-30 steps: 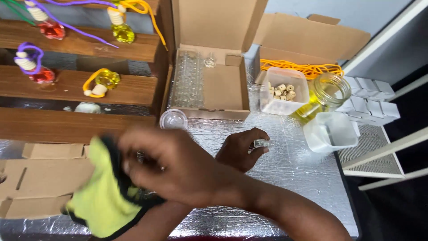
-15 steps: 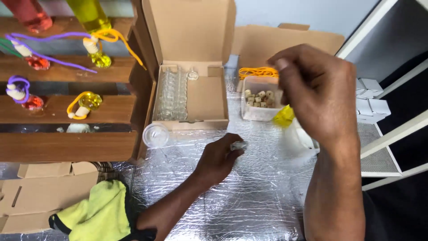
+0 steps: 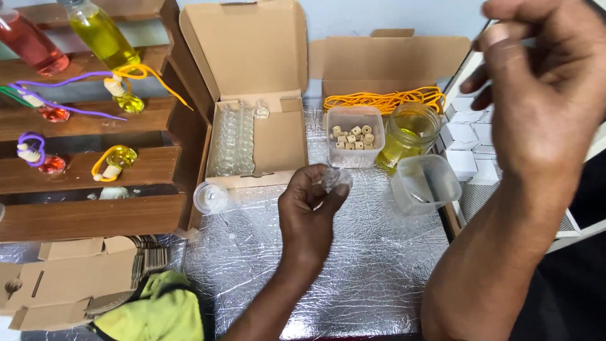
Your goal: Cleaning small perfume bottles, filling them with liquid using a syringe, and attaching decorative strings and wooden beads.
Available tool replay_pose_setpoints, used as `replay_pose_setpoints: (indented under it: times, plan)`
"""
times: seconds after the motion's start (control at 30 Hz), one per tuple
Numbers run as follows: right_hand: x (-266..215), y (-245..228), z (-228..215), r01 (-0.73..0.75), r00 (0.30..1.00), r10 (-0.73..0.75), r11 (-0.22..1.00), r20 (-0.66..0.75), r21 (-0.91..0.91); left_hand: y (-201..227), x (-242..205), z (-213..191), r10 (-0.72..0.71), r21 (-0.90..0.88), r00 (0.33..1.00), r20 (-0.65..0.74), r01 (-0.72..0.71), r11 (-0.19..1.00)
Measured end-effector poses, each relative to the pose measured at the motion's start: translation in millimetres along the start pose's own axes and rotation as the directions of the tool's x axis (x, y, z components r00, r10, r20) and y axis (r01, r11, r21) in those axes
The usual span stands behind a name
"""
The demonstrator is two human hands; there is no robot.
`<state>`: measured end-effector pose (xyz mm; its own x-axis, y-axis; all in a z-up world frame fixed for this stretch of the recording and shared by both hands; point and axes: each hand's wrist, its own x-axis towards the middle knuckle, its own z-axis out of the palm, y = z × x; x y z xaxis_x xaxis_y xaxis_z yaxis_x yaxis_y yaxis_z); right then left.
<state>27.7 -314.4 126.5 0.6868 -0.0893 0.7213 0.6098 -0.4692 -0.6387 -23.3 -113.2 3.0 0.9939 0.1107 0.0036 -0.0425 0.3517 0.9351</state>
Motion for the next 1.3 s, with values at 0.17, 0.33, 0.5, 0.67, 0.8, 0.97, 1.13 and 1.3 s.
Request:
replay_pose_setpoints:
  times: [0.17, 0.33, 0.5, 0.67, 0.8, 0.97, 1.13, 1.3]
  plan:
    - [-8.9, 11.5, -14.9, -0.079, 0.996, 0.077, 0.997, -0.049, -0.025, 51.0, -4.2, 27.8, 0.585, 0.433, 0.808, 0.077, -0.555, 0.710]
    - [-5.4, -4.4, -5.7, -0.038, 0.999, 0.038, 0.998, -0.020, -0.043, 39.5, 18.5, 11.7, 0.365, 0.348, 0.882, 0.299, -0.457, 0.819]
    - [-4.2, -6.6, 10.8, -0.046, 0.998, 0.047, 0.999, 0.032, -0.019, -36.9, 51.8, -42.2, 0.435, 0.424, 0.747, 0.502, -0.651, 0.629]
    - [4.5, 11.2, 22.2, -0.078, 0.994, 0.087, 0.988, 0.066, -0.132, -61.2, 75.0, -58.8, 0.108, 0.467, 0.947, 0.302, -0.246, 0.850]
    - [5.8, 14.2, 39.0, -0.039, 0.993, 0.057, 0.985, 0.102, -0.169, -62.1, 70.5, -73.4, 0.095, 0.609, 0.922, 0.376, -0.323, 0.725]
    - [6.3, 20.7, 57.6, -0.069, 0.989, 0.090, 0.982, 0.116, -0.175, -71.1, 66.3, -77.4, 0.062, 0.706, 0.918, 0.392, -0.343, 0.619]
    - [6.2, 18.9, 76.9, -0.034, 0.987, 0.063, 0.980, 0.146, -0.194, -82.1, 72.4, -81.1, 0.131, 0.679, 0.913, 0.386, -0.377, 0.629]
    - [4.3, 20.2, 88.5, 0.015, 0.979, 0.021, 0.984, 0.201, -0.178, -77.8, 69.3, -82.0, 0.122, 0.671, 0.925, 0.360, -0.348, 0.655]
